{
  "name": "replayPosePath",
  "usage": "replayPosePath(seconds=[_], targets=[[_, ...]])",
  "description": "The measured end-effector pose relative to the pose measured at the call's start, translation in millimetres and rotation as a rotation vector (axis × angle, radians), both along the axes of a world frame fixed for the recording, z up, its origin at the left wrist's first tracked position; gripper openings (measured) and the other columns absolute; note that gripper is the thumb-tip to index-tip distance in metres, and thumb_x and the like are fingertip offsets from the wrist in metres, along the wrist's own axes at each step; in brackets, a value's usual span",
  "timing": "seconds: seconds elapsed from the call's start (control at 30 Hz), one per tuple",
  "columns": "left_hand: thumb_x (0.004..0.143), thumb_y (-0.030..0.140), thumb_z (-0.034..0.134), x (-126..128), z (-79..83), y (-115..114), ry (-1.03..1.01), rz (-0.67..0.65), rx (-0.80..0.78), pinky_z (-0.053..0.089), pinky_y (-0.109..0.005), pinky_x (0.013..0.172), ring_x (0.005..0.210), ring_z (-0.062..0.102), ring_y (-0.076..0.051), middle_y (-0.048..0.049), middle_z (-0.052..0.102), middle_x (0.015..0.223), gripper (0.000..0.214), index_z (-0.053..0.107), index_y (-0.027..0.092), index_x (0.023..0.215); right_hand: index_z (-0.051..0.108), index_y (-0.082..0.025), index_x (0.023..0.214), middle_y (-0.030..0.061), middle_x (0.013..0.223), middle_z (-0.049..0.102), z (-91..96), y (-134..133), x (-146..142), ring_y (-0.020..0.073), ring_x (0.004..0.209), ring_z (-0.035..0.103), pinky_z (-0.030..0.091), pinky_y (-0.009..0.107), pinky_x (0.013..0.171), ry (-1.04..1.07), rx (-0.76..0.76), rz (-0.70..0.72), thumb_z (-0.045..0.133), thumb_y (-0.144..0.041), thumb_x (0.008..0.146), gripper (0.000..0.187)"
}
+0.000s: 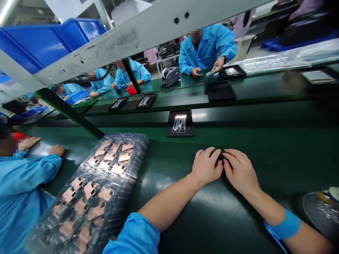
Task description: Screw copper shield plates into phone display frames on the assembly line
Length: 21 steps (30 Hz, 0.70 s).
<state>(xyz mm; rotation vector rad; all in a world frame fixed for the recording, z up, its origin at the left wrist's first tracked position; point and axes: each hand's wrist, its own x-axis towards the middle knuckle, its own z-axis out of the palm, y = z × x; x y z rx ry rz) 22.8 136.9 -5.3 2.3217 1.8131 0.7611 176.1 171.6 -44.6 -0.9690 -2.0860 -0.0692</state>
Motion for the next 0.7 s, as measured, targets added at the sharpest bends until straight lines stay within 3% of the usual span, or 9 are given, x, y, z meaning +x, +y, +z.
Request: replayPosePath(seconds=[0.7], targets=[[0.094,0.029,0.056,-2.0,-1.9,0.8,0.03,-0.014,-0.004,0.044,-0.046,0.112,0.123,0.059,-0.025,-0.0098,0.065,0.13,0.034,0.063,0.018,0.126,0.073,-0.011,0.108,0.0167,0.114,0.068,-6.1,0.6,-0.5,0.0312,0.111,0.062,0.054,0.054,0.099,-0.019,-0.08,0.003,0.044,-0.021,0.097,0.031]])
